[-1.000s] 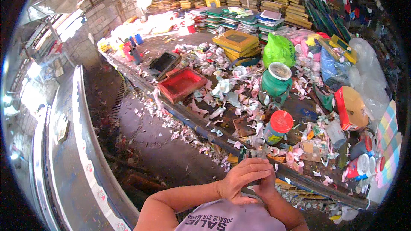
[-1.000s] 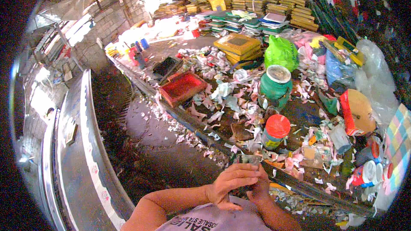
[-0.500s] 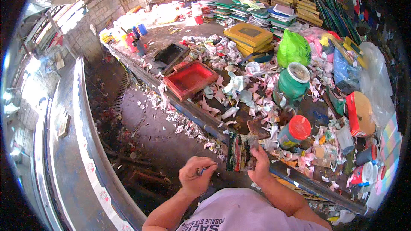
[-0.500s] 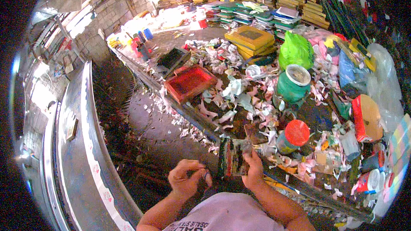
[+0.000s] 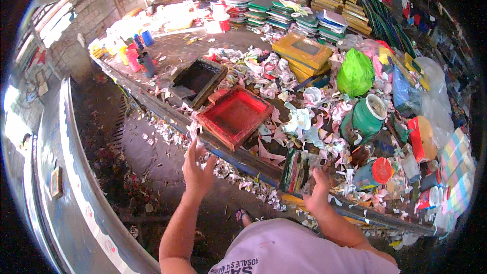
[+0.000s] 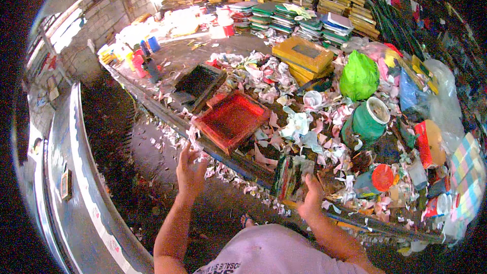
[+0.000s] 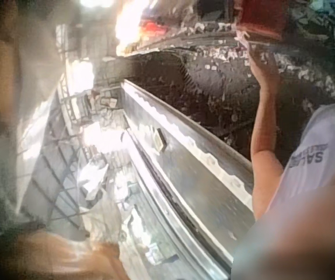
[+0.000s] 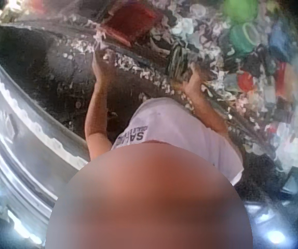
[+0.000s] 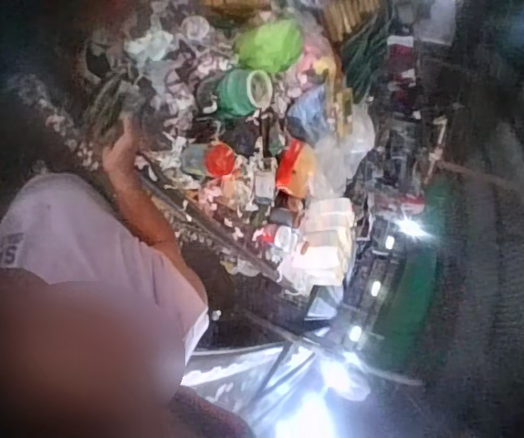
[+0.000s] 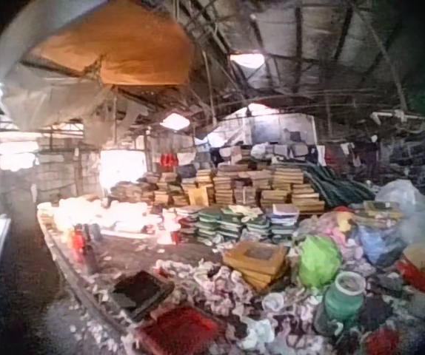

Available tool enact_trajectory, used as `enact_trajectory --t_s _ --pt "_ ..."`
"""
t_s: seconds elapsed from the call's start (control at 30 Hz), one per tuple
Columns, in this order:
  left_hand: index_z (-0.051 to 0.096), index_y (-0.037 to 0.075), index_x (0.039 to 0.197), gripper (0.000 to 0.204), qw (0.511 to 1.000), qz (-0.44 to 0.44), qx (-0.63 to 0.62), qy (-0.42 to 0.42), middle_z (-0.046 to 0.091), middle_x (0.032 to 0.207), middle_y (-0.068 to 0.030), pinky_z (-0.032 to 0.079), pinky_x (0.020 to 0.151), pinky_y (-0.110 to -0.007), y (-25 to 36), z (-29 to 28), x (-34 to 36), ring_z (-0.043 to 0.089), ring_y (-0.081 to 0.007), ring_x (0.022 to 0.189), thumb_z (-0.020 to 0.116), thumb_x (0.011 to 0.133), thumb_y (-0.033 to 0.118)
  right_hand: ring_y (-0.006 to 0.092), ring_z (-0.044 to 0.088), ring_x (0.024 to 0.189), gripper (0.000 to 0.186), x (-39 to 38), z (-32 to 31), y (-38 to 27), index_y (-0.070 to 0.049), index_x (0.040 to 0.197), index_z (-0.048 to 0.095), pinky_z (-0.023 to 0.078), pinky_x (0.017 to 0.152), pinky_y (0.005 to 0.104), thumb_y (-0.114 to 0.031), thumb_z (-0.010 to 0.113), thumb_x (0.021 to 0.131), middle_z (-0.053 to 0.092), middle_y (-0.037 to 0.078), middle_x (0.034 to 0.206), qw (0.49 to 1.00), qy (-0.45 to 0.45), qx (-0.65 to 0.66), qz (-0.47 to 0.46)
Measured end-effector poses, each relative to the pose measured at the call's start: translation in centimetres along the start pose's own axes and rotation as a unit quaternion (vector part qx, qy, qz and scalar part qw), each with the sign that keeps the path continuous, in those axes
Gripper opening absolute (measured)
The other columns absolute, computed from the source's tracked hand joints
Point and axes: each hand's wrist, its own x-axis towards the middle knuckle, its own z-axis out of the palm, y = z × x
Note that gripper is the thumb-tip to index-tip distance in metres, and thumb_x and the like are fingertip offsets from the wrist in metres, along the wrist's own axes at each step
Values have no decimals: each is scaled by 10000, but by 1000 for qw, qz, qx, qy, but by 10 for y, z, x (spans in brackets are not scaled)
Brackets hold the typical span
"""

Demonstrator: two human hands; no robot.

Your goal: The person retrieves a red ink tray and a small printed card, then uses a stick to scoop red ink from a container into the tray. They place the card into the tray and press it to transfer ink, repeating the process to prepare the card for printing.

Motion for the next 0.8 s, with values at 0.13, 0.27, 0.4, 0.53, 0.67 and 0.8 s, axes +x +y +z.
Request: enact_trajectory --t_s 0.13,0.27,0.4,0.53,0.67,0.8 --pt "493 18 1613 839 991 76 109 -25 649 1476 -240 510 1158 -510 -47 39 85 642 -415 1350 892 887 154 208 703 1062 291 24 8 9 -159 1201 727 598 911 441 -411 720 1056 710 0 1112 996 35 -43 -64" --pt "458 -2 1620 898 984 51 163 -40 588 1567 -258 499 1183 -511 -91 89 162 603 -447 1404 910 867 185 204 695 1048 295 49 17 3 -136 1191 734 591 907 425 -402 713 1062 712 12 1115 995 33 -42 -89" --pt "575 20 1559 888 964 -125 141 -187 710 1427 -236 529 1160 -489 -118 117 224 669 -423 1347 945 818 338 220 708 1047 320 73 35 -7 -102 1222 723 597 920 442 -386 706 1074 717 32 1136 994 -6 -16 -110" --pt "731 12 1334 791 933 -104 223 -261 776 1297 -217 573 1075 -481 -122 125 261 732 -384 1253 996 738 460 247 718 1107 336 101 50 -6 -80 1290 703 594 988 476 -346 688 1085 726 44 1186 982 -52 -1 -183" --pt "783 43 1219 703 908 -113 269 -299 807 1187 -201 603 997 -502 -99 126 269 770 -383 1157 1005 713 477 325 700 1254 411 132 49 -4 -19 1379 680 543 1127 495 -247 721 1040 736 117 1305 977 -32 184 -101" --pt "782 90 1139 534 936 9 227 -268 808 1058 -208 608 942 -541 -49 110 264 776 -425 1067 950 773 440 318 675 1293 473 162 58 -14 -36 1430 654 492 1189 514 -288 738 1038 730 99 1359 928 43 -209 -304"
